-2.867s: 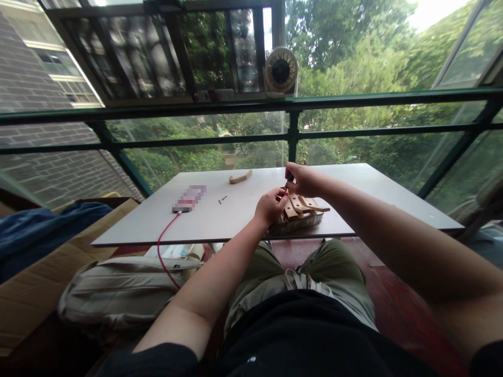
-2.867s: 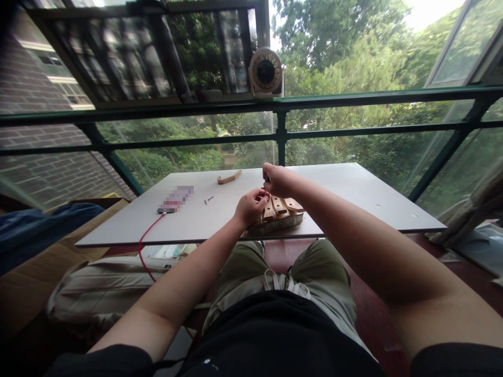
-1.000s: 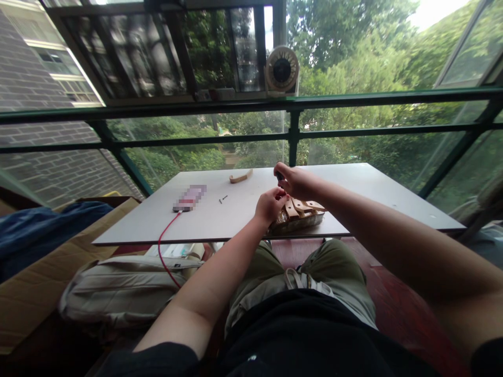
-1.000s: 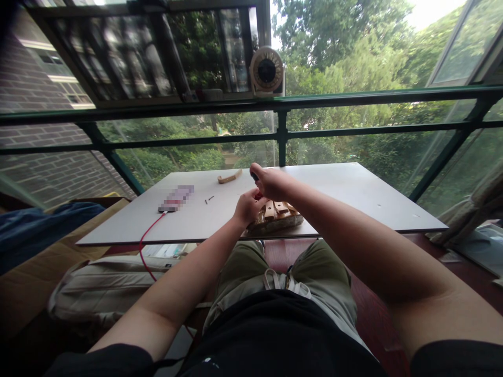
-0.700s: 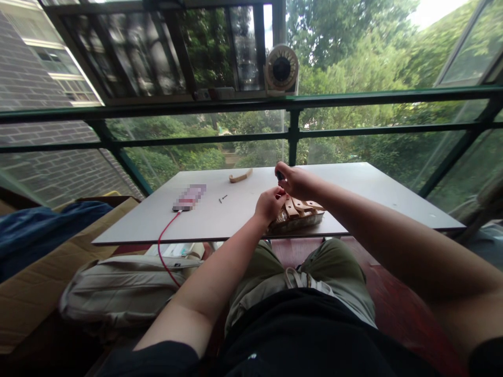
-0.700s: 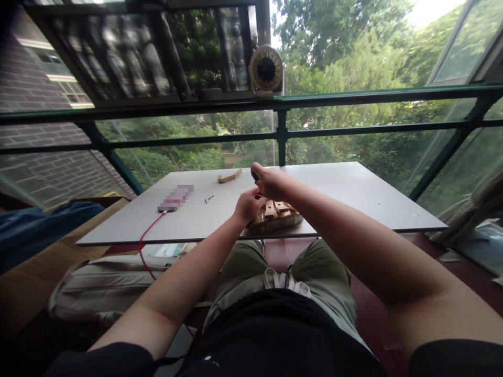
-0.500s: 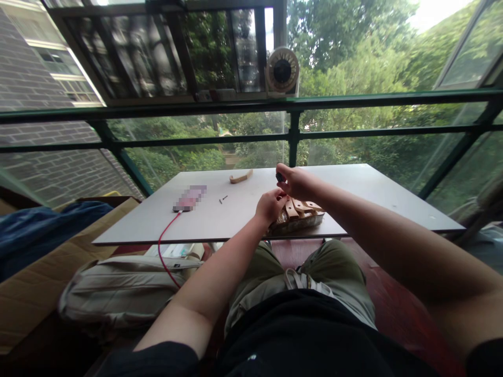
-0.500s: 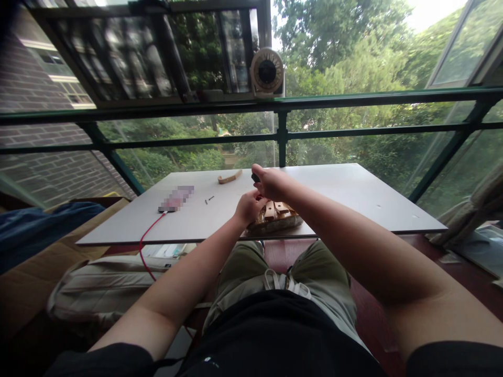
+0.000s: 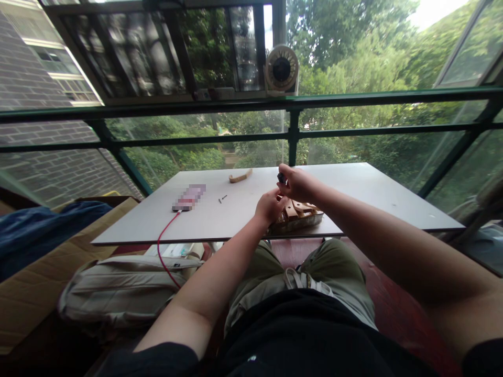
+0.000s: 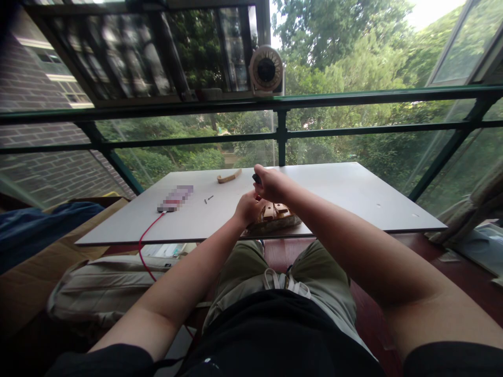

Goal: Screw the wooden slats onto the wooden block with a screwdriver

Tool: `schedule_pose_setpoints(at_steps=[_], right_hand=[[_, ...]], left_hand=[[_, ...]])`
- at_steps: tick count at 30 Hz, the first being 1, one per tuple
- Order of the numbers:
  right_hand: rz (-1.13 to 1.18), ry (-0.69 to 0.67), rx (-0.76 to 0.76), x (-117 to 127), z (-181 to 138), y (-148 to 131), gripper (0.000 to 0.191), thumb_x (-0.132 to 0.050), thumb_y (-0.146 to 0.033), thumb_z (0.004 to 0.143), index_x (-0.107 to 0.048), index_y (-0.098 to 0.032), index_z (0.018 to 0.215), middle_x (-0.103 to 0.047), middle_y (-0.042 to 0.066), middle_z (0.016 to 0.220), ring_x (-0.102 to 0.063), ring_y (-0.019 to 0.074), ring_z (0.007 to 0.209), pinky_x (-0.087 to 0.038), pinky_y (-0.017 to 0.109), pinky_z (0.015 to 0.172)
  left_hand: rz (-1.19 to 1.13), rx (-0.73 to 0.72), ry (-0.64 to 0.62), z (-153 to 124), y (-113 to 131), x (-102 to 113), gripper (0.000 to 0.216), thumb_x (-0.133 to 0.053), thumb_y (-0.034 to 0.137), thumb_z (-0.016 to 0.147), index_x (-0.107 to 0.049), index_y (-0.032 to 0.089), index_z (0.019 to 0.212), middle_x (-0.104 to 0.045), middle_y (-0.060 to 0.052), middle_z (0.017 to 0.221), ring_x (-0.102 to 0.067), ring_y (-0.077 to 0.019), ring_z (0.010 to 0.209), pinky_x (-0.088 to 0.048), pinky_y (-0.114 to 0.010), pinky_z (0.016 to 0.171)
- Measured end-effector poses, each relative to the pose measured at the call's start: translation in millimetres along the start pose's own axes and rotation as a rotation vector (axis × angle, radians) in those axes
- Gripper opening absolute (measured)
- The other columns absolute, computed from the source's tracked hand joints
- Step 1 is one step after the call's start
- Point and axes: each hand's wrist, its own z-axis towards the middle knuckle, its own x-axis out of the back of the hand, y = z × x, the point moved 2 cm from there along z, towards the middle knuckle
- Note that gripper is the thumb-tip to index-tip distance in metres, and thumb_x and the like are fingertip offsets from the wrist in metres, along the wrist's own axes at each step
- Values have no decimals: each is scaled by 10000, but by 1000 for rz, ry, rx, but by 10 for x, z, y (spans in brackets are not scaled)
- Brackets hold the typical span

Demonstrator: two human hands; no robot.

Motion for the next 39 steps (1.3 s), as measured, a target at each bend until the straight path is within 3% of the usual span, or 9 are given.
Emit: schedule_pose_setpoints(at_steps=[13,24,28,32,39], right_hand=[[40,-6,0,-21,-21,-19,165,-499,-305,809,-467,-203,935,-563,25,701,-385,135,556,-250,256,528],[121,-9,-34,-158,-131,127,124,-490,-299,807,-515,-195,871,-553,3,656,-378,127,533,-273,254,526],[151,20,-23,-55,-94,115,191,-546,-287,768,-531,-180,926,-589,20,711,-436,137,572,-301,252,541],[176,59,13,131,-5,53,294,-529,-227,782,-538,-179,1071,-648,50,899,-488,125,617,-341,240,583],[168,48,45,208,103,15,246,-509,-195,823,-682,-181,997,-678,26,769,-534,120,605,-377,236,618]], left_hand=[[-1,2,10,8,-37,-11,245,-519,341,852,-665,187,974,-720,-29,819,-622,-160,693,-400,-247,595],[-22,16,19,10,-39,-29,260,-481,367,880,-674,197,913,-723,-25,817,-614,-146,672,-388,-231,581],[-28,26,19,21,-40,-24,220,-514,309,868,-685,198,949,-731,-30,859,-632,-155,722,-430,-235,640],[-46,15,18,23,-15,-24,228,-503,302,879,-690,192,949,-734,-34,909,-644,-159,787,-463,-240,708],[-62,-6,16,16,12,-20,224,-501,308,882,-684,194,941,-733,-34,908,-645,-158,778,-473,-246,721]])
